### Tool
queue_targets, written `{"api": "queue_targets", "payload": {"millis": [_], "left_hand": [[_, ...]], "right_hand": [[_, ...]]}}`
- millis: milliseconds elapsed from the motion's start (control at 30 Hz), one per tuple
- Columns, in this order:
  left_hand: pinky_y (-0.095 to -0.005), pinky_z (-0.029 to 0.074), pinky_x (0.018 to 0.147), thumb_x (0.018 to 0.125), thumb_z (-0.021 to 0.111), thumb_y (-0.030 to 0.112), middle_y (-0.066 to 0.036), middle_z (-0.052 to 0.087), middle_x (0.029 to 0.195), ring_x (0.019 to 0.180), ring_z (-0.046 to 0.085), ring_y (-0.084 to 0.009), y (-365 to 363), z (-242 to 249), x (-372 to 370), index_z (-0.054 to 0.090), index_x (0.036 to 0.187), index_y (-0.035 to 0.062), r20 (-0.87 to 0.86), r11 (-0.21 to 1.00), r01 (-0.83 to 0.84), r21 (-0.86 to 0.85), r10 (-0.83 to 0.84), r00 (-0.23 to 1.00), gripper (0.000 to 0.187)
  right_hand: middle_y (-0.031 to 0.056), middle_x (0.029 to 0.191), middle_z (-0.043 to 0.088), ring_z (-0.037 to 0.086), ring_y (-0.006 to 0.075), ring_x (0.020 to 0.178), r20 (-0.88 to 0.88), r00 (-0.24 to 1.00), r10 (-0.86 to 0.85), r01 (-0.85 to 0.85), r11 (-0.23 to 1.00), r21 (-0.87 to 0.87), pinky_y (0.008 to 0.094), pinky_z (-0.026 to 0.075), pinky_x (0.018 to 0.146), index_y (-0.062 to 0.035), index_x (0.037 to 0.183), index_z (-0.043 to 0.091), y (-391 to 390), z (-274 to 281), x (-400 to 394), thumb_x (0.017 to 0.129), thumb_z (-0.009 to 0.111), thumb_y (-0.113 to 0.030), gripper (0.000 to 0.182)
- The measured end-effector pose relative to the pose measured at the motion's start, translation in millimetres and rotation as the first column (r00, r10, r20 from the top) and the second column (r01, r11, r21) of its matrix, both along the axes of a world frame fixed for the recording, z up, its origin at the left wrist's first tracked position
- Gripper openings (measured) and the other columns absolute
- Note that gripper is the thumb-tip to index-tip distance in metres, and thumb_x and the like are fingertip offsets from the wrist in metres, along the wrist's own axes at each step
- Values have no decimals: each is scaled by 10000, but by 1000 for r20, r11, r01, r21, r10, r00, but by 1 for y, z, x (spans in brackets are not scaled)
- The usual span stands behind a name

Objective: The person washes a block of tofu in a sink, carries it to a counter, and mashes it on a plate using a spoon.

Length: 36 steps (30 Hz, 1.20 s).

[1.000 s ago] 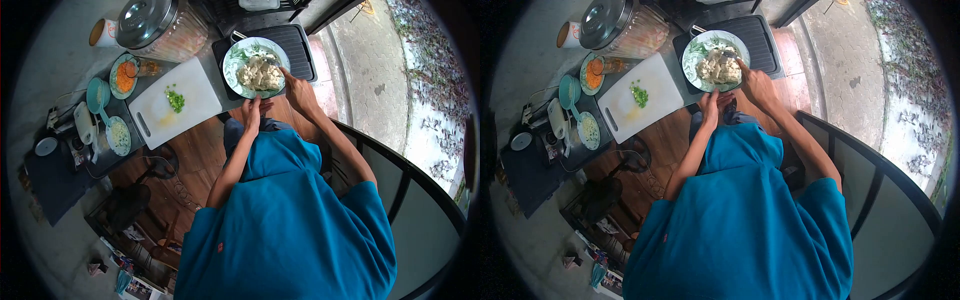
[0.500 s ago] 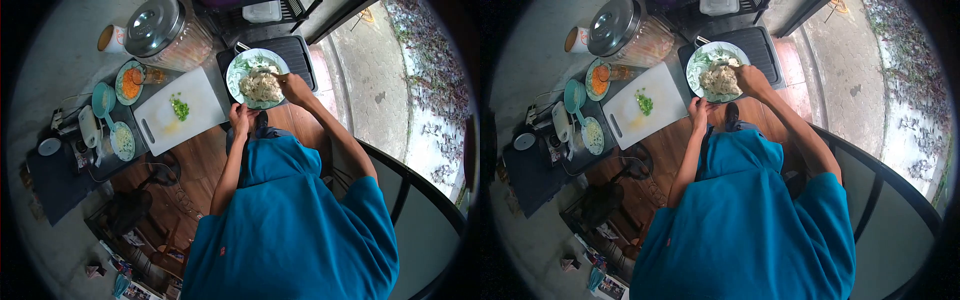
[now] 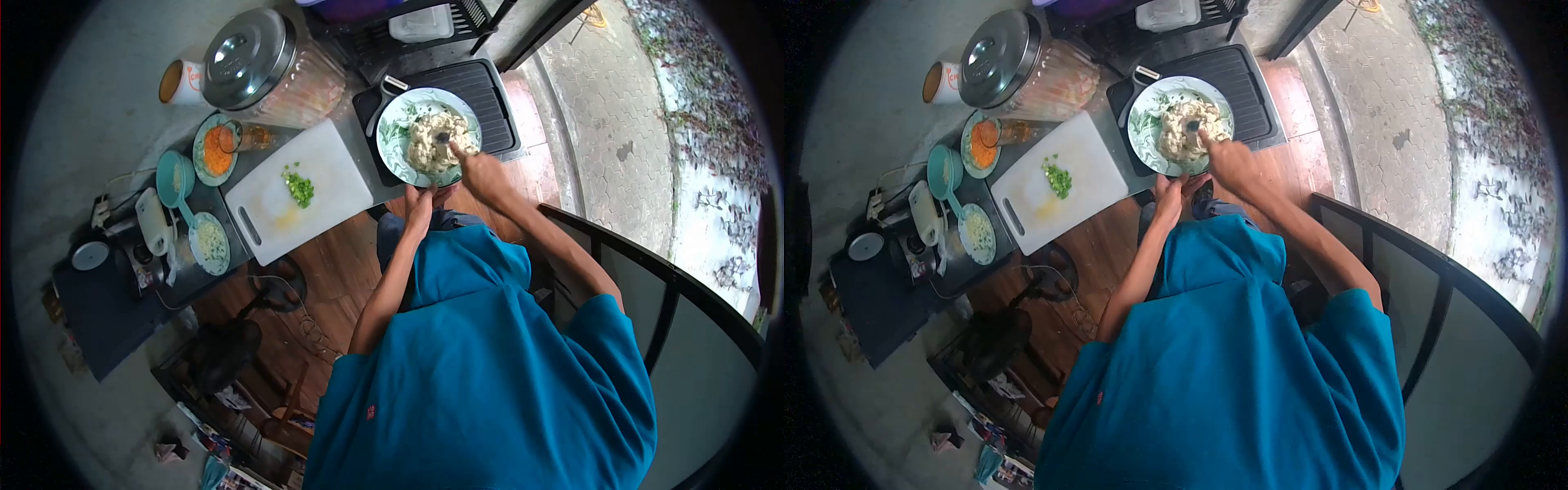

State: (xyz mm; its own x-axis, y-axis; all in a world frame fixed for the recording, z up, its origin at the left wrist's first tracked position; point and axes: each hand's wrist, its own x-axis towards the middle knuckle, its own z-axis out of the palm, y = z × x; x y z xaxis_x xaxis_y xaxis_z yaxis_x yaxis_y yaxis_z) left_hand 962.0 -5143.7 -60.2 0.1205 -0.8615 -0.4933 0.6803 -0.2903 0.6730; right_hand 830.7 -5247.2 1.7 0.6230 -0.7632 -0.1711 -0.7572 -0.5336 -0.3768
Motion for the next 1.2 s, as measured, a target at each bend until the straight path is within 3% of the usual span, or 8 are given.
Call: {"api": "queue_targets", "payload": {"millis": [100, 300, 433, 600, 767, 867, 1033, 1200], "left_hand": [[-331, 567, 779, 929, 452, 58, -190, 554, 1100, 899, 636, -264, -4, -4, -12, 327, 1249, 1, 5, 998, -65, 4, 65, 998, 348], [-341, 559, 731, 905, 536, 164, -211, 605, 984, 827, 651, -298, -2, 13, 14, 440, 1101, -26, 13, 971, 120, 208, -126, 992, 289], [-341, 557, 740, 896, 548, 159, -193, 602, 944, 819, 649, -300, 4, 1, 34, 449, 1030, -58, 231, 979, -152, 137, 118, 966, 273], [-339, 546, 792, 902, 504, 67, -200, 596, 993, 887, 639, -285, 2, 4, 21, 448, 1060, -67, 174, 993, -53, 109, 34, 984, 214], [-322, 547, 786, 920, 492, 105, -222, 615, 982, 858, 652, -296, -5, 7, -1, 450, 1114, -63, 61, 988, 117, 100, -123, 991, 261], [-337, 559, 711, 924, 513, 197, -220, 628, 936, 805, 661, -297, -6, 8, 4, 437, 1119, -37, -36, 942, 280, 185, -278, 960, 314], [-370, 577, 618, 937, 462, 133, -270, 524, 1004, 723, 655, -337, -2, 19, 22, 203, 1174, 29, 243, 979, -154, 136, 118, 963, 366], [-359, 578, 692, 935, 392, 38, -258, 575, 975, 782, 657, -333, -6, 8, 29, 242, 1094, 20, 287, 992, -12, 129, -25, 957, 219]], "right_hand": [[242, 622, 583, 594, 364, 554, -61, 998, -11, 13, 999, 32, 456, 480, 535, -29, 1313, 427, 9, -5, 10, 757, 488, -40, 560], [270, 669, 563, 579, 396, 579, 265, 933, -242, 216, 969, 124, 477, 442, 557, 10, 1289, 430, -2, 21, -5, 812, 415, 11, 478], [324, 747, 562, 592, 443, 736, 246, 867, -433, 369, 890, 269, 507, 455, 659, 7, 1252, 464, 10, 17, -41, 791, 432, -32, 465], [289, 699, 568, 570, 421, 629, 91, 950, -298, 302, 953, -27, 497, 438, 579, 91, 1206, 457, 30, -14, -39, 776, 438, -32, 447], [268, 733, 582, 560, 431, 671, 132, 909, -395, 378, 915, 140, 503, 428, 595, 101, 1218, 427, 23, -2, -21, 767, 440, -24, 468], [281, 638, 562, 585, 413, 575, 162, 932, -325, 343, 935, -94, 483, 458, 524, 54, 1201, 491, 20, -7, -21, 799, 466, -61, 419], [239, 612, 570, 576, 389, 561, 22, 968, -250, 251, 964, -89, 478, 457, 532, -14, 1294, 425, 22, 4, -23, 793, 474, -70, 507], [206, 600, 580, 565, 353, 534, -51, 992, -116, 108, 984, -143, 456, 455, 593, -61, 1334, 391, 25, 12, -6, 802, 467, -78, 538]]}}
